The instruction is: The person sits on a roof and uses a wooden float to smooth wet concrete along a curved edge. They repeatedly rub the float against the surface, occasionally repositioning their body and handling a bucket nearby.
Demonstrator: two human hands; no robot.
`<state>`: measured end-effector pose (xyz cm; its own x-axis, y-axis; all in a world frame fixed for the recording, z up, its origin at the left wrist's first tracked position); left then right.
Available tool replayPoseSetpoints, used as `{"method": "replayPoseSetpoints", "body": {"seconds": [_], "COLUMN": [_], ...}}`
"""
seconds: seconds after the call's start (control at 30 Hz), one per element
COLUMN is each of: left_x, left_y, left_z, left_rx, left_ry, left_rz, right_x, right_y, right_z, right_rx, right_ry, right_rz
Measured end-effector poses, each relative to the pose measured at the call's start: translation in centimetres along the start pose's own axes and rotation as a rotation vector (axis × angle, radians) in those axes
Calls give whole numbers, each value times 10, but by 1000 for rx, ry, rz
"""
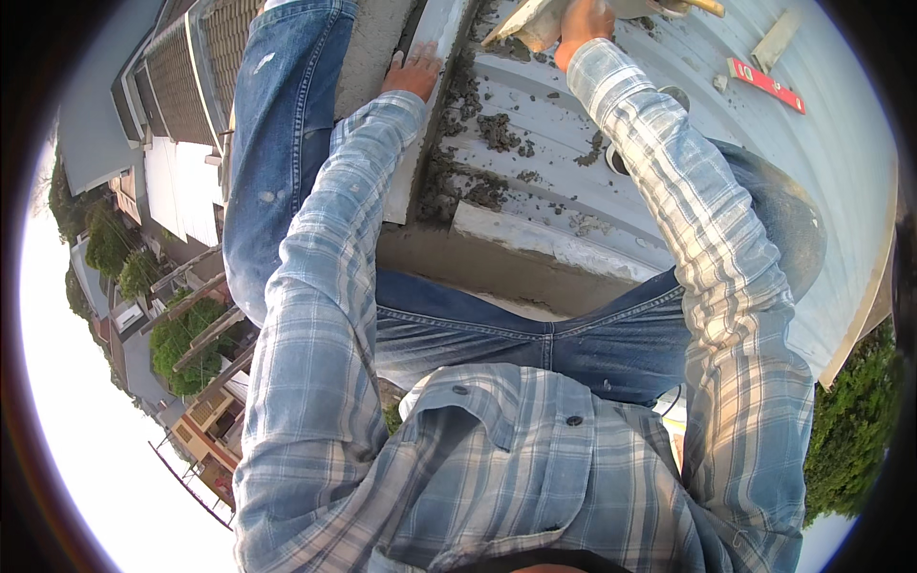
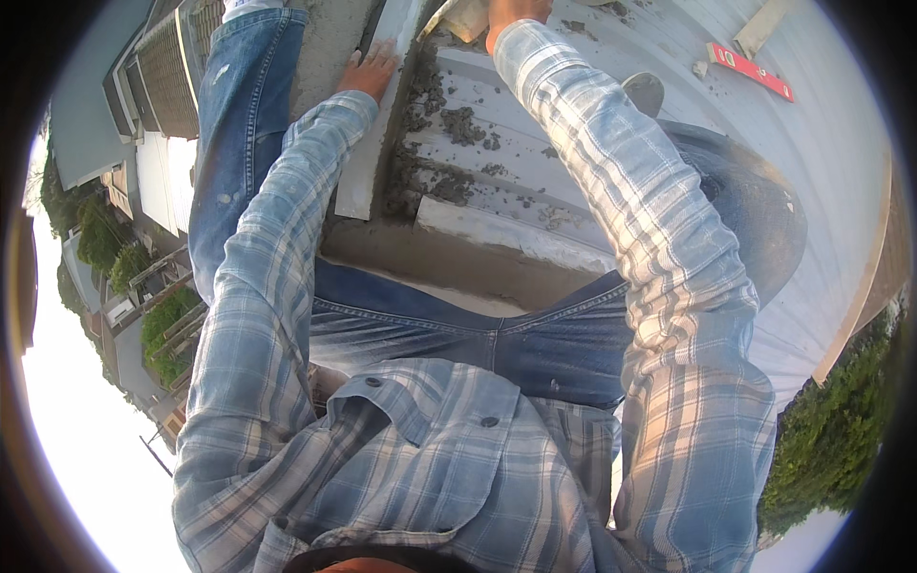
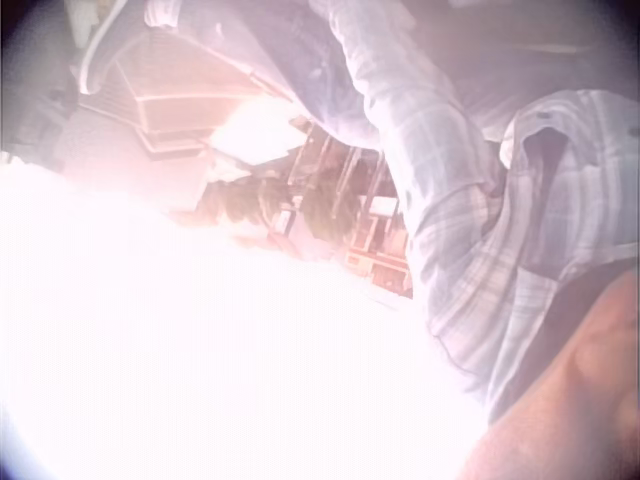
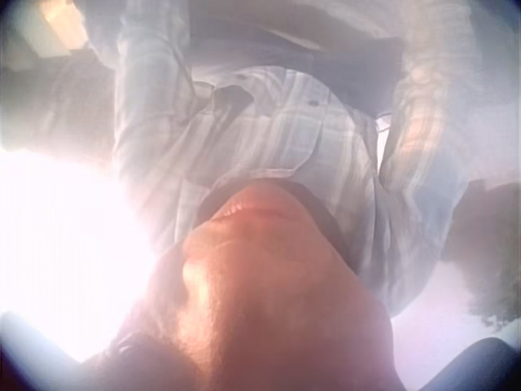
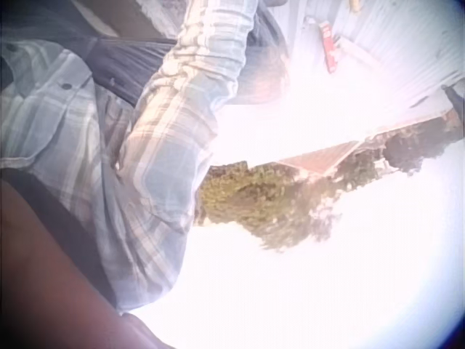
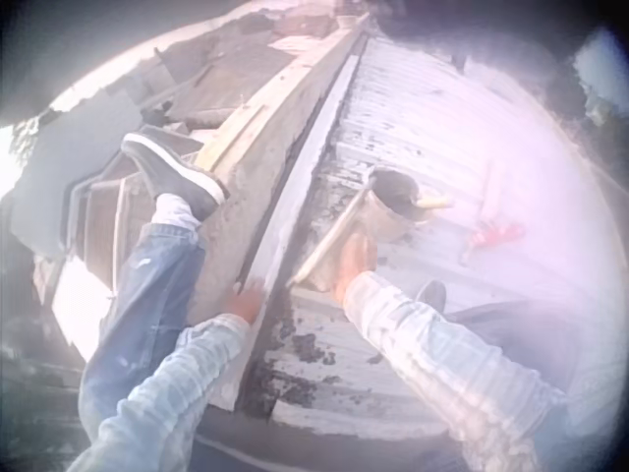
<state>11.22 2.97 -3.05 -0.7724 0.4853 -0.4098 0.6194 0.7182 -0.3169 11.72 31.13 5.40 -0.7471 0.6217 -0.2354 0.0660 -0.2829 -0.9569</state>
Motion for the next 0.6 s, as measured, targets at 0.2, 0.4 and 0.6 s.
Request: {"method": "replayPoseSetpoints", "body": {"seconds": [0.2, 0.4, 0.6], "left_x": [-57, -160, -295], "left_y": [-45, -146, -277], "left_z": [-79, -253, -168], "left_rx": [-542, -1000, -1318], "left_ry": [-263, 352, 480], "left_rz": [-120, 27, -487], "right_x": [-51, 19, -14], "right_y": [-178, -204, -300], "right_z": [5, -42, -25], "right_rx": [579, 949, 60], "right_ry": [-378, -693, -199], "right_rz": [100, -3, -879]}}
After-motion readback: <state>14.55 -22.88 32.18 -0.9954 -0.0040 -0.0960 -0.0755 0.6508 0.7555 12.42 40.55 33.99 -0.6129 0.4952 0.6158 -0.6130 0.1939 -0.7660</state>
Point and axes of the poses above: each hand's wrist, its own x-axis towards the middle knuckle, its own z-axis out of the palm, y = z × x, the point moved 10 cm from there along x, towards the middle knuckle, and after that the axes turned 5 degrees about -x, right-handed, at the moved point
